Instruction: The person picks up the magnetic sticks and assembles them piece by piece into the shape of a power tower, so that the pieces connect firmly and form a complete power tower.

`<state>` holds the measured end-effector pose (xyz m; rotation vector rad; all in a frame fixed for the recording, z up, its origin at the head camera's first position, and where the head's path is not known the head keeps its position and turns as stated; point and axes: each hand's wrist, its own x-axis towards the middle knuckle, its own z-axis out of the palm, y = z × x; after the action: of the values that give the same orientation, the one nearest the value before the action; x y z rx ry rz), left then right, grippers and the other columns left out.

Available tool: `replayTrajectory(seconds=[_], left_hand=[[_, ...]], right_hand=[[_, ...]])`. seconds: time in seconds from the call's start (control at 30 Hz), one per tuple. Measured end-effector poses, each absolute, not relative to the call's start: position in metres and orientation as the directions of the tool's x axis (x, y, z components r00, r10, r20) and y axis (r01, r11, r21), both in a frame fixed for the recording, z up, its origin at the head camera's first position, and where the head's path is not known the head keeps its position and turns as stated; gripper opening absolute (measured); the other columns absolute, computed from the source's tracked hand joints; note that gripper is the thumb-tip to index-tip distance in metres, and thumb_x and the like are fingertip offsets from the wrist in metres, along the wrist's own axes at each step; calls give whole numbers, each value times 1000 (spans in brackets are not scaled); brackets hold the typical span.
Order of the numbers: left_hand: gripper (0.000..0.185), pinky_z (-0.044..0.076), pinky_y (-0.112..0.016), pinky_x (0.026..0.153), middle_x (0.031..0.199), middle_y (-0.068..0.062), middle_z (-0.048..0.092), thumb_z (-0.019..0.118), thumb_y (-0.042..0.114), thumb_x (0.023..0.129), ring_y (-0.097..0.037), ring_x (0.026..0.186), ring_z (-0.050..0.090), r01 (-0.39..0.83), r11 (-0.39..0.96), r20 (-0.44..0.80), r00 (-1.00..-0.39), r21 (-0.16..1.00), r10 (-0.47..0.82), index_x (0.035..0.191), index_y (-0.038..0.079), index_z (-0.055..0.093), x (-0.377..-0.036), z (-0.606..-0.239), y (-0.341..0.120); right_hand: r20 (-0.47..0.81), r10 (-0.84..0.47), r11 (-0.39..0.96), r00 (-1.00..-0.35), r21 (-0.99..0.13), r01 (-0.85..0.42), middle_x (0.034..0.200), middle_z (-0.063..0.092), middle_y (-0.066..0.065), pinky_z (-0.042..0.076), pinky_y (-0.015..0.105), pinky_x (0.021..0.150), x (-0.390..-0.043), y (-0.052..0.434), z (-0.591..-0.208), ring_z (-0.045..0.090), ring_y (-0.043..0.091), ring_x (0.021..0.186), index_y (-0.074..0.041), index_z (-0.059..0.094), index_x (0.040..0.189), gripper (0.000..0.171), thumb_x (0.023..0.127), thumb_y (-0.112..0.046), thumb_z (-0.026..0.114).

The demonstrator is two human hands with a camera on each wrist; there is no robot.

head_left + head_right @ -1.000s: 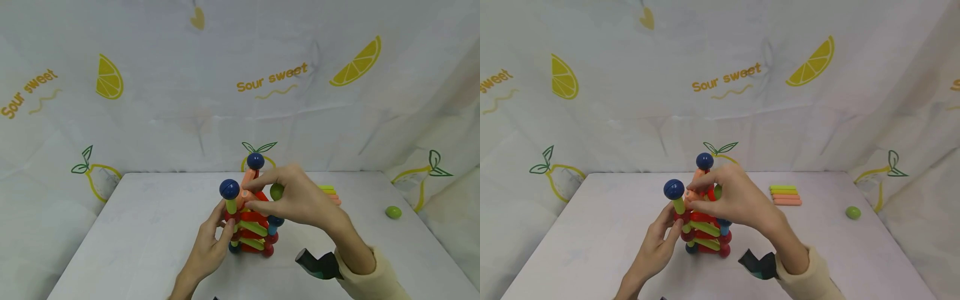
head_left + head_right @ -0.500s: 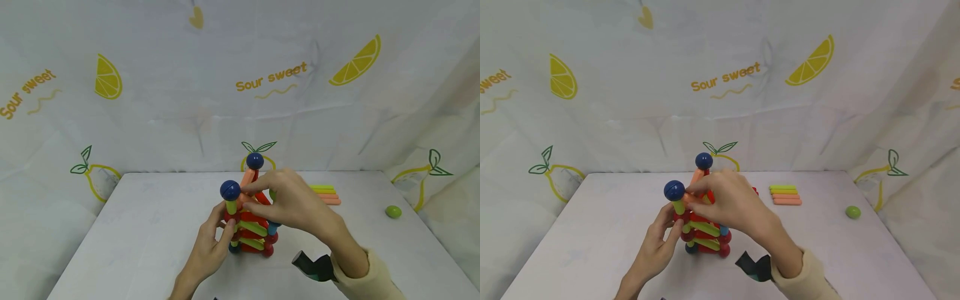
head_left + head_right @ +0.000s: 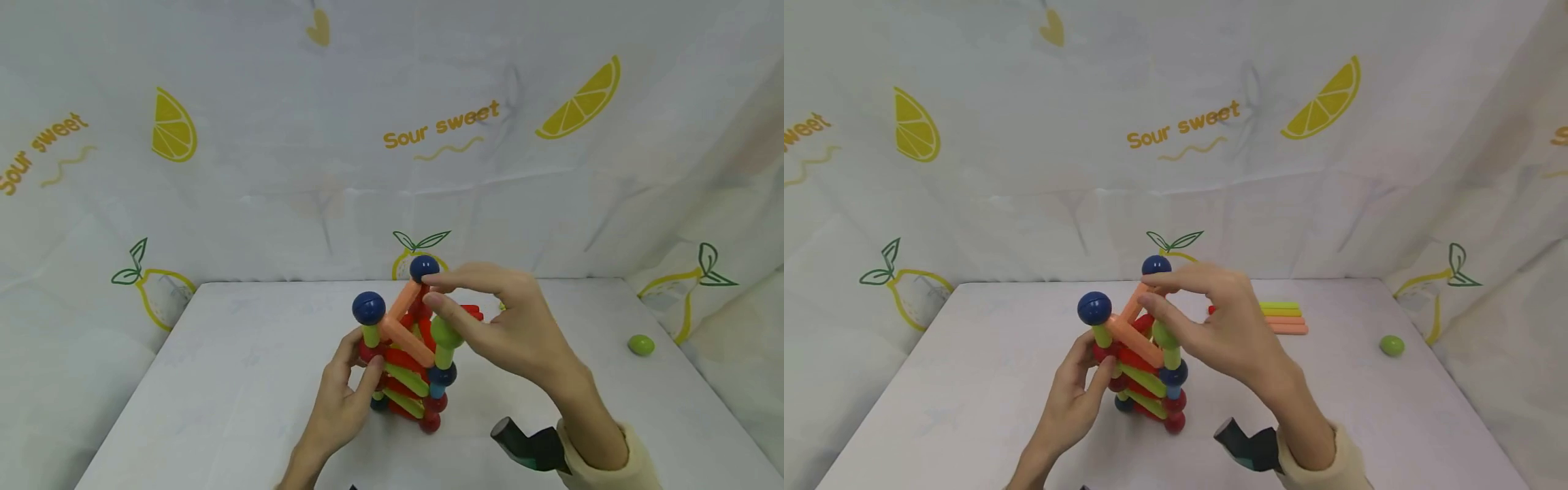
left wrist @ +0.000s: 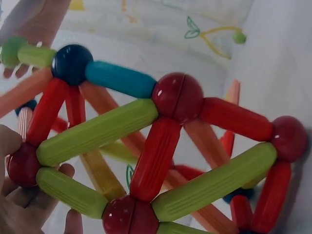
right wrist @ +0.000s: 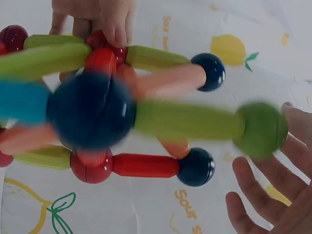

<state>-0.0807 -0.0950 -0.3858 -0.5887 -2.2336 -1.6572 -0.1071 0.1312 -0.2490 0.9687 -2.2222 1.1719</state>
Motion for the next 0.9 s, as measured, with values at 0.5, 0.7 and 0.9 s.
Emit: replayTrajectory(seconds=[0.5,0.7,0.9], left_hand=[[32,60,-27,82,118,-6,66,72,4,92,-15,106,66,466,384,559,-809,797,-179,123,5,67,-77,-378,-89],[70,53,-45,101,142,-3,51,74,37,87,-18,127,54,339,429,400,-915,837,-58,147,13,50,-68,-370,-87],[113,47,-64,107,153,-7,35,88,56,70,-25,140,40,232,517,314,-947,824,-75,158,13,32,-60,-370,-71]], right_hand=[[630,-70,627,-773,-575,-526,93,79,12,49,16,84,-145,199,-315,66,1,85,-5,79,105,18,90,-1,72],[267,-55,859,-962,-479,-182,115,71,30,54,61,88,-174,237,-382,64,49,107,6,73,116,27,93,-8,69],[72,-115,926,-991,-354,-133,117,69,33,57,52,70,-185,258,-427,64,47,100,5,71,120,30,91,-4,71]])
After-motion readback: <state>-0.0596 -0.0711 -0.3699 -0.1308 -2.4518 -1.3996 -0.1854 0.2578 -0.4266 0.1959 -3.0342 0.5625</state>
